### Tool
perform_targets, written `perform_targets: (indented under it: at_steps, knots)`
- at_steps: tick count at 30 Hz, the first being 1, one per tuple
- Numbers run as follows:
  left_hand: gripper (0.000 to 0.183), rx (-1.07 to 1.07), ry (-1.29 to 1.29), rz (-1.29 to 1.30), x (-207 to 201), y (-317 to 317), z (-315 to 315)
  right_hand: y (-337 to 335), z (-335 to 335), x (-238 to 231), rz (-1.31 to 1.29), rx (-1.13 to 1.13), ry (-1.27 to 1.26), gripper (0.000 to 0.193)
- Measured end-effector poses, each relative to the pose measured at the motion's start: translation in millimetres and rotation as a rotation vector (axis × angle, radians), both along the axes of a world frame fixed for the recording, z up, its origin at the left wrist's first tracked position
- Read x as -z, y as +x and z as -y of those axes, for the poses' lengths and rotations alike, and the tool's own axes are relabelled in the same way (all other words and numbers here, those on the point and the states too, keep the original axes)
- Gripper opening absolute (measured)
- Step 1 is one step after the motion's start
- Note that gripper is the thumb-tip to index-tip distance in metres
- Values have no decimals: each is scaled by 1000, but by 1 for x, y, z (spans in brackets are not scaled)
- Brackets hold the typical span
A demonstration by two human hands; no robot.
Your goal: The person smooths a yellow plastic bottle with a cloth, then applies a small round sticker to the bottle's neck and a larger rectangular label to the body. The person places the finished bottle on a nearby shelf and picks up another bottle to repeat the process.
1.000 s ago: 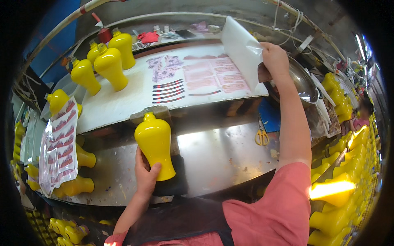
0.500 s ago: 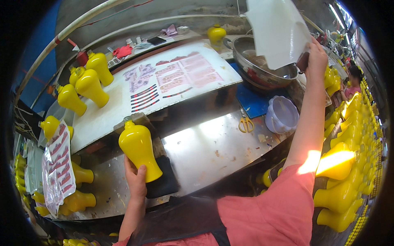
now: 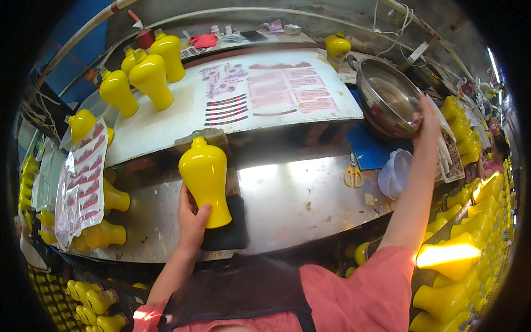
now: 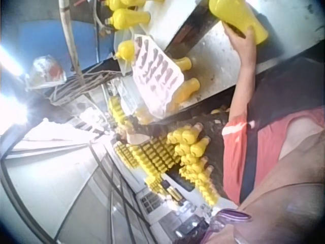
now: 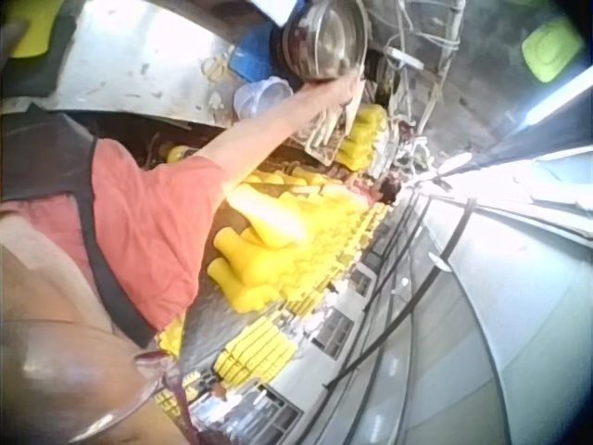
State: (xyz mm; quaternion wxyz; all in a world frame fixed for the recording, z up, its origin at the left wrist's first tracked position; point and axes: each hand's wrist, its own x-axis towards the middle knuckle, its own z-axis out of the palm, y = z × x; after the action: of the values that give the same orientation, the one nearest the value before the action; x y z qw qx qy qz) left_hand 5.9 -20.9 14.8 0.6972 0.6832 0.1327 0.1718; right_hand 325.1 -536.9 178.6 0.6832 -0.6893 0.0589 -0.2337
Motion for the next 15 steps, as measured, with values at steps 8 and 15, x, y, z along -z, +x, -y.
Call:
perform_targets:
  at_steps: [8,15]
  knots:
    - [89,44,-8,25,5,3,1,-61,-210,12,-148,-573,-322,30]
    - [83,-43,39,124,4,-24,-4,-126,-320,6,-162,-911,-240,48]
